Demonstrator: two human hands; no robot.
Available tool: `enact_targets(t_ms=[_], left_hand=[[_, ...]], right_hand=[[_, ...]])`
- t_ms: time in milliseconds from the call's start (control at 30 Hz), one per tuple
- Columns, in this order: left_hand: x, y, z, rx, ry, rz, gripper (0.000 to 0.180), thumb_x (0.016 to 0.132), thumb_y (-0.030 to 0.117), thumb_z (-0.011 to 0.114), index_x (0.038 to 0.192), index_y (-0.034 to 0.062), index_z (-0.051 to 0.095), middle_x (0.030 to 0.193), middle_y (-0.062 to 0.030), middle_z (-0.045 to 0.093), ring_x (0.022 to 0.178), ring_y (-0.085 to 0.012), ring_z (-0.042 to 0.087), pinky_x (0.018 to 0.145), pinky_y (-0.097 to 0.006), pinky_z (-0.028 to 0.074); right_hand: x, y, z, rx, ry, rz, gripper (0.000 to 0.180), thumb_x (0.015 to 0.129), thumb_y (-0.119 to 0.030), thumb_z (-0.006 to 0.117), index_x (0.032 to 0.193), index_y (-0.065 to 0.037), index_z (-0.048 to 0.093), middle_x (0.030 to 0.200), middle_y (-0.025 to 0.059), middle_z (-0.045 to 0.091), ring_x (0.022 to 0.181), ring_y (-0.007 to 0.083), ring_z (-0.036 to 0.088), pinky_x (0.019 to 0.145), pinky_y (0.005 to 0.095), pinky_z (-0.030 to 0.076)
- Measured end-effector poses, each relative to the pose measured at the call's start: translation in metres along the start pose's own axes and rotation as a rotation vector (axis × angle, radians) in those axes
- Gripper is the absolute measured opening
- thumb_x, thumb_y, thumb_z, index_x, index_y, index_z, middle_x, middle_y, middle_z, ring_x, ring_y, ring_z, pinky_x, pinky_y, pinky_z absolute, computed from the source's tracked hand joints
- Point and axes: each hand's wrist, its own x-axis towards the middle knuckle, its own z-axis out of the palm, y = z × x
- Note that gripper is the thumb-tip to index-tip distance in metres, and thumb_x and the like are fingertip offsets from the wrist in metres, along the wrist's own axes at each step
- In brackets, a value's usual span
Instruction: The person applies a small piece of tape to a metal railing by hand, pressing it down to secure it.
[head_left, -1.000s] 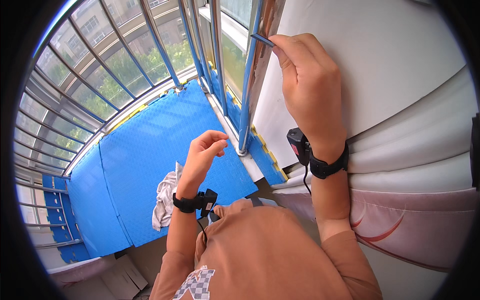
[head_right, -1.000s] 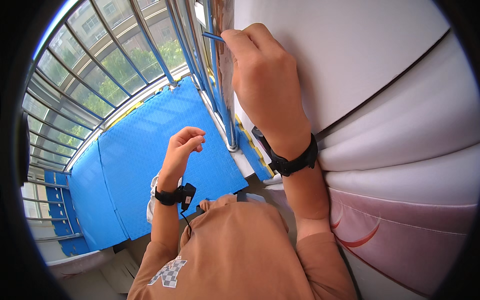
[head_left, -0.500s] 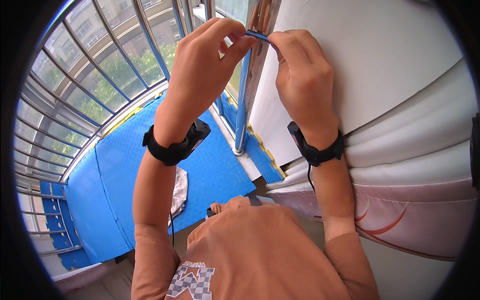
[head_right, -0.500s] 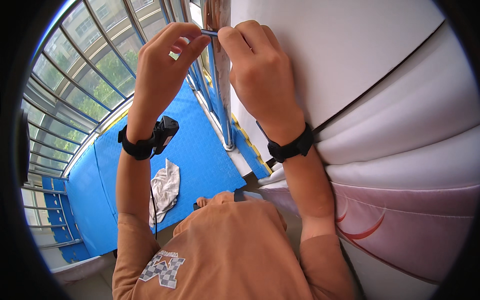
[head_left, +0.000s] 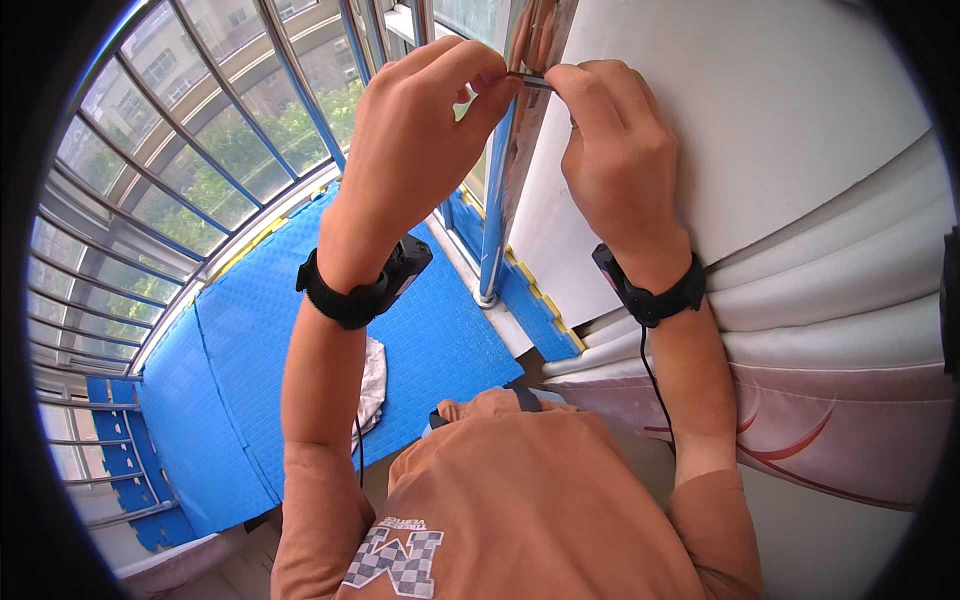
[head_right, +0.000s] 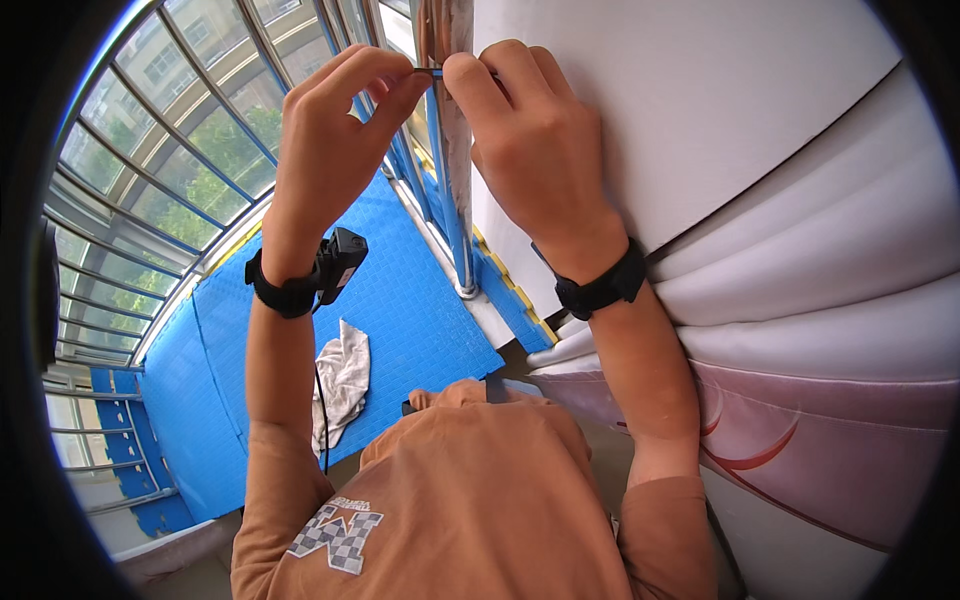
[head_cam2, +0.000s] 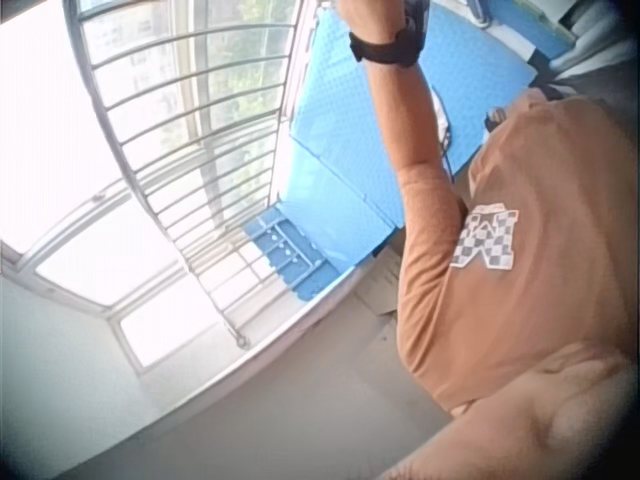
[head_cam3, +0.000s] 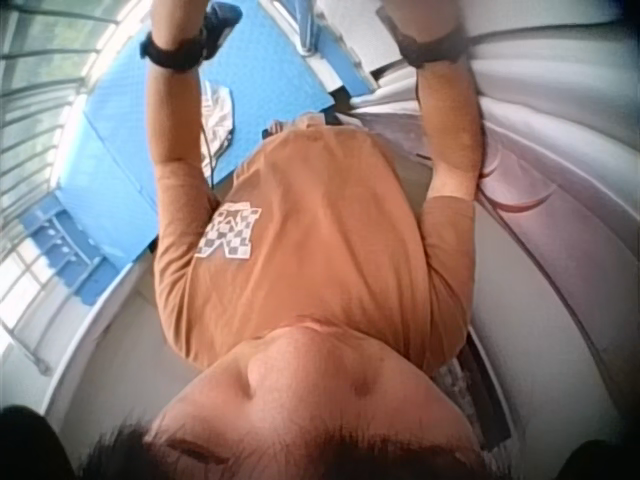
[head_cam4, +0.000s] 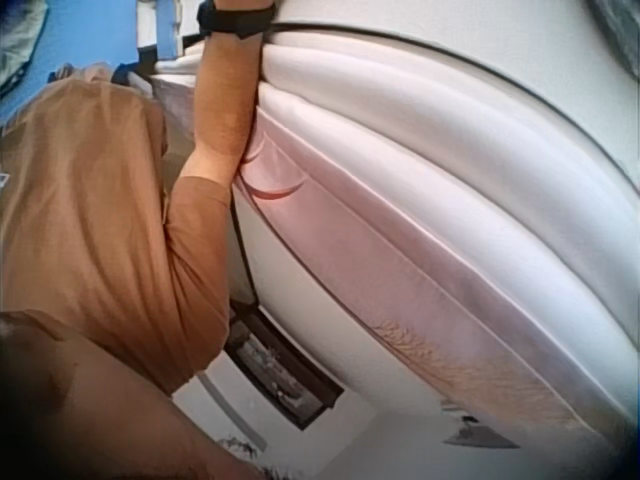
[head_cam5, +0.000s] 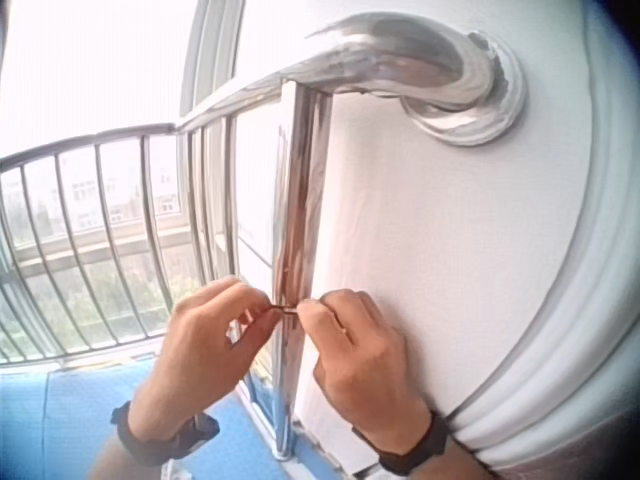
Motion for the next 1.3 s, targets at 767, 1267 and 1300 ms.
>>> enact_targets(t_ms=[767, 1267, 1300], left_hand=[[0.001, 0.007, 0.002, 0.016, -0.026, 0.017, 0.009, 0.078, 0.002, 0.071, 0.085, -0.0013, 0.066, 0.075, -0.0078, 0.065, 0.070, -0.0170, 0.062, 0.066, -0.028, 0.049], [0.019, 0.004, -0.020, 0.199, -0.105, 0.110, 0.014, 0.082, 0.014, 0.073, 0.087, 0.0028, 0.067, 0.079, -0.0071, 0.066, 0.069, -0.0186, 0.062, 0.063, -0.032, 0.050], [0.020, 0.003, -0.020, 0.229, -0.120, 0.155, 0.015, 0.082, 0.016, 0.073, 0.088, 0.0035, 0.067, 0.079, -0.0071, 0.066, 0.070, -0.0186, 0.062, 0.063, -0.032, 0.050]], right_hand=[[-0.013, -0.013, 0.013, 0.121, 0.058, 0.201, 0.029, 0.071, 0.011, 0.064, 0.095, -0.004, 0.057, 0.091, 0.0119, 0.052, 0.073, 0.0276, 0.061, 0.061, 0.0340, 0.054], [-0.005, -0.014, 0.015, 0.182, 0.155, 0.128, 0.026, 0.071, 0.008, 0.065, 0.093, -0.005, 0.059, 0.089, 0.0094, 0.052, 0.073, 0.0260, 0.059, 0.054, 0.0337, 0.052], [-0.008, -0.015, 0.014, 0.176, 0.138, 0.152, 0.027, 0.072, 0.013, 0.061, 0.093, -0.003, 0.060, 0.088, 0.0109, 0.054, 0.074, 0.0273, 0.060, 0.058, 0.0338, 0.051]])
